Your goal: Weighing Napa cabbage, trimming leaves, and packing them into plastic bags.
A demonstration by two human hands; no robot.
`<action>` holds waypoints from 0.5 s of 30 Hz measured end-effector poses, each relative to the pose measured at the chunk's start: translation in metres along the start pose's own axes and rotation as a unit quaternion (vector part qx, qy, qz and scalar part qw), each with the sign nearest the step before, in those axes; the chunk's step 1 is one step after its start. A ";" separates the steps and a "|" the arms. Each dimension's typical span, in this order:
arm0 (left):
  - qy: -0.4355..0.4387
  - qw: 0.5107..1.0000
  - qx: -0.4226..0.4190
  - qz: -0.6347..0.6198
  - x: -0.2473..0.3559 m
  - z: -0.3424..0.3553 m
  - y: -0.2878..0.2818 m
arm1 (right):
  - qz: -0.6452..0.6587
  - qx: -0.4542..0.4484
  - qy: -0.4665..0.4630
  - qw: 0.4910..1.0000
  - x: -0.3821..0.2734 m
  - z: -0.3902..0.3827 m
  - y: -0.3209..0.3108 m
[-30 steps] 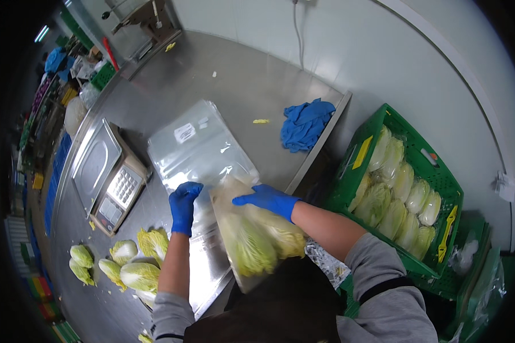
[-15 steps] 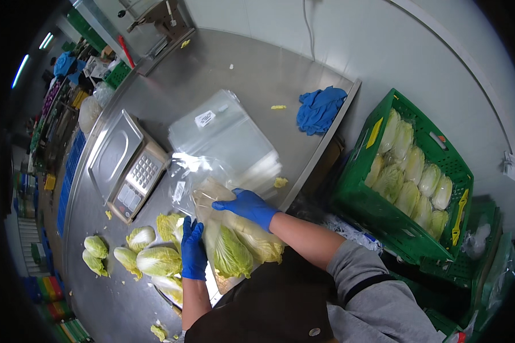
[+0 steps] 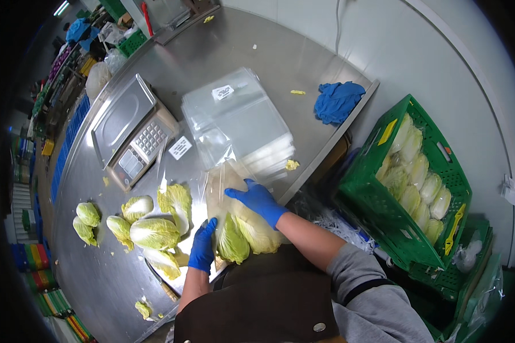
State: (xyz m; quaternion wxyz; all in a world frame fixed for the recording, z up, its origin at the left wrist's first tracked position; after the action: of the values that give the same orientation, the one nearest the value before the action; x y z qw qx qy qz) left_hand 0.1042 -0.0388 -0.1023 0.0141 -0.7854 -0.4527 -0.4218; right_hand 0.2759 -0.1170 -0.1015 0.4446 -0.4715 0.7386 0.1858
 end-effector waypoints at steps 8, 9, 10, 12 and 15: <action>-0.015 0.998 -0.023 -0.058 -0.032 0.003 -0.036 | -0.068 0.084 -0.304 0.947 0.007 -0.106 -0.027; 0.014 0.995 -0.057 -0.081 -0.026 0.002 -0.031 | -0.069 0.081 -0.304 0.947 0.008 -0.105 -0.030; 0.018 0.992 -0.081 -0.093 -0.030 0.004 -0.032 | -0.010 0.085 -0.221 0.971 0.024 -0.094 -0.040; 0.024 0.994 -0.066 -0.084 -0.036 0.009 -0.038 | -0.001 0.182 -0.154 0.971 0.004 -0.086 -0.058; 0.041 0.998 -0.035 -0.037 -0.030 -0.001 -0.027 | -0.182 0.152 -0.201 0.950 0.008 -0.053 -0.055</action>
State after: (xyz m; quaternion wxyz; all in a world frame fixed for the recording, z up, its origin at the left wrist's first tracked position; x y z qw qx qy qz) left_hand 0.0769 -0.0445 -0.1316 -0.0104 -0.7501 -0.4656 -0.4696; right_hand 0.2964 -0.1845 -0.0718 0.6769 -0.4775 0.5548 0.0779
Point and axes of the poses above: each hand's wrist, its own z-axis towards the middle knuckle, its own y-axis out of the palm, x = y × z, the point moved 10 cm from there along z, towards the middle knuckle, and after that the axes turned 2 degrees about -x, right-handed, at the moved point
